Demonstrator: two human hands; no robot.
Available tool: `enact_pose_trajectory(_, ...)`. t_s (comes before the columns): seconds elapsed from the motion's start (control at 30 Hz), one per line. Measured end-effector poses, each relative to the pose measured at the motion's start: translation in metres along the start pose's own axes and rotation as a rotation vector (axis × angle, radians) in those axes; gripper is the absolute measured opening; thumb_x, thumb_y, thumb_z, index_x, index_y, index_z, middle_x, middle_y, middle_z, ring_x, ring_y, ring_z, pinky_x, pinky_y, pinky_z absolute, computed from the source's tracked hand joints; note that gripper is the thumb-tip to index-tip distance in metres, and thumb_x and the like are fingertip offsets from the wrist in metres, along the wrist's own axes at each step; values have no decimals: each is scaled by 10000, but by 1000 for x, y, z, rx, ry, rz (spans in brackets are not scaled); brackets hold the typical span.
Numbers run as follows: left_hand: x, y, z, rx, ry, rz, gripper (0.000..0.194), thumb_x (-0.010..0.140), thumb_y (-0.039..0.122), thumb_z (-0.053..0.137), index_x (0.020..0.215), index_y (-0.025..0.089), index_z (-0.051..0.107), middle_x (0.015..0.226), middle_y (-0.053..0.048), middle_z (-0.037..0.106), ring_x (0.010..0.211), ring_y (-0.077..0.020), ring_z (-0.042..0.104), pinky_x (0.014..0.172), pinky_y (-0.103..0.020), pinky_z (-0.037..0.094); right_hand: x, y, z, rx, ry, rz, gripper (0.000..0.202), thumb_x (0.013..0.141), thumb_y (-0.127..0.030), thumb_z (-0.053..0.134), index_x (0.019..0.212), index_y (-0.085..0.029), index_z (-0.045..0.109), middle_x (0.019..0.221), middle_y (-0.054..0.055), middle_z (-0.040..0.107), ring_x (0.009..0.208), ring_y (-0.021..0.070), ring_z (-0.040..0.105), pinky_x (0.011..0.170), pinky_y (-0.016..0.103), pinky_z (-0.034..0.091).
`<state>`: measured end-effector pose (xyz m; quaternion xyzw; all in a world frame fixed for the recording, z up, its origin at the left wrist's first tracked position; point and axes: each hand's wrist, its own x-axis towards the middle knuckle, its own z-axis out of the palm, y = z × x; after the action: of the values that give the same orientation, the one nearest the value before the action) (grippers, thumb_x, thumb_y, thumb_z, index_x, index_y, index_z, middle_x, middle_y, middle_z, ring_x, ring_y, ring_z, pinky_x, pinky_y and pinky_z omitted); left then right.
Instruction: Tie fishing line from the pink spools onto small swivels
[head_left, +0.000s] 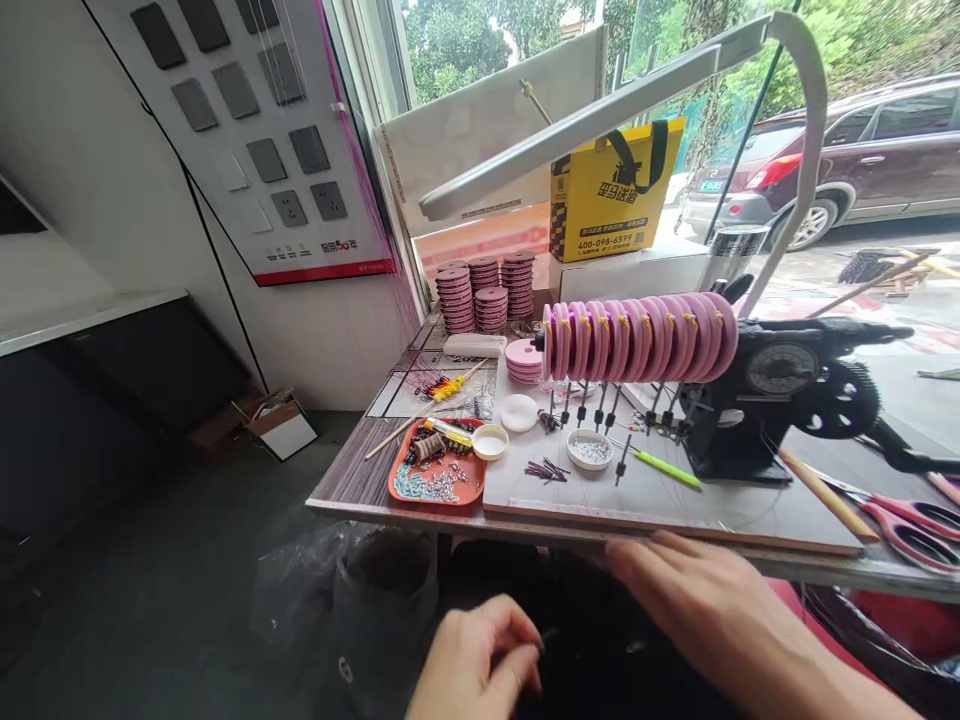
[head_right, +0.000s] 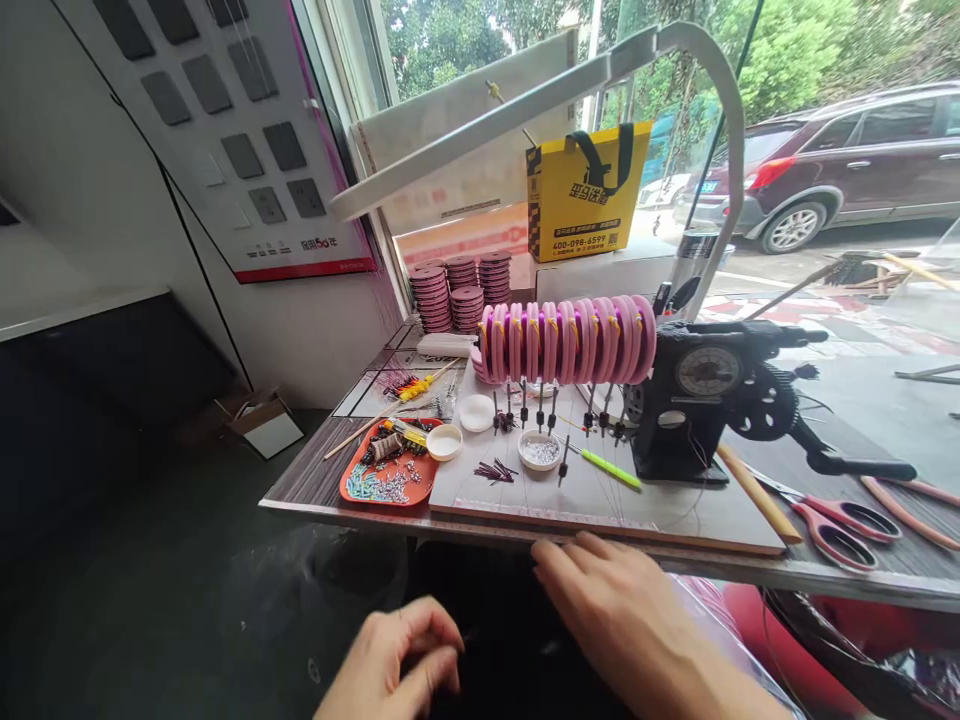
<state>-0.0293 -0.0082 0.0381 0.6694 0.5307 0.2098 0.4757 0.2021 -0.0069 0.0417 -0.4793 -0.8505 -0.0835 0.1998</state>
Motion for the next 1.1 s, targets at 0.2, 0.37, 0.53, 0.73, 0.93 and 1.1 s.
enact_pose_trajectory(0.2, 45, 47, -22, 758, 296, 219, 196, 878, 130, 475, 813, 203, 645, 827, -27, 698, 745, -194, 655, 646, -273, 421, 10, 36, 2, -176, -76, 94, 261, 828, -69, 367, 740, -208, 570, 462, -11, 565, 428, 171, 568, 460, 273, 238)
enact_pose_trajectory(0.37, 71, 58, -25, 920, 375, 224, 174, 866, 145, 508, 803, 201, 661, 852, -32, 681, 762, -209, 646, 628, -290, 416, 24, 45, 1, -183, -63, 136, 233, 897, -174, 381, 809, -221, 591, 510, -27, 633, 469, 157, 609, 454, 248, 252)
enact_pose_trajectory(0.53, 84, 56, -32, 1012, 431, 222, 214, 865, 117, 472, 829, 174, 675, 866, -68, 682, 759, -243, 631, 665, -341, 412, 38, 55, -2, -228, -58, 156, 212, 835, -102, 443, 832, -204, 628, 586, 2, 683, 494, 173, 630, 455, 255, 232)
enact_pose_trajectory(0.73, 101, 55, -21, 1047, 421, 295, 193, 837, 106, 501, 791, 180, 673, 832, -65, 674, 767, -231, 617, 704, -348, 415, 50, 58, -8, -305, -74, 153, 338, 772, -7, 480, 1001, -194, 644, 621, 17, 694, 518, 173, 643, 444, 255, 218)
enact_pose_trajectory(0.93, 97, 56, -14, 982, 460, 338, 180, 830, 104, 517, 888, 190, 664, 883, -62, 667, 888, -252, 574, 752, -363, 419, 54, 47, -21, -348, -129, 61, 361, 808, 22, 414, 1050, -142, 628, 654, 19, 672, 582, 168, 654, 491, 255, 278)
enact_pose_trajectory(1.1, 89, 55, -17, 910, 473, 347, 158, 828, 99, 535, 862, 182, 664, 858, -48, 665, 850, -241, 572, 749, -359, 435, 61, 54, -10, -373, -121, 72, 343, 755, 19, 482, 1016, -154, 622, 600, 3, 666, 518, 188, 649, 437, 254, 222)
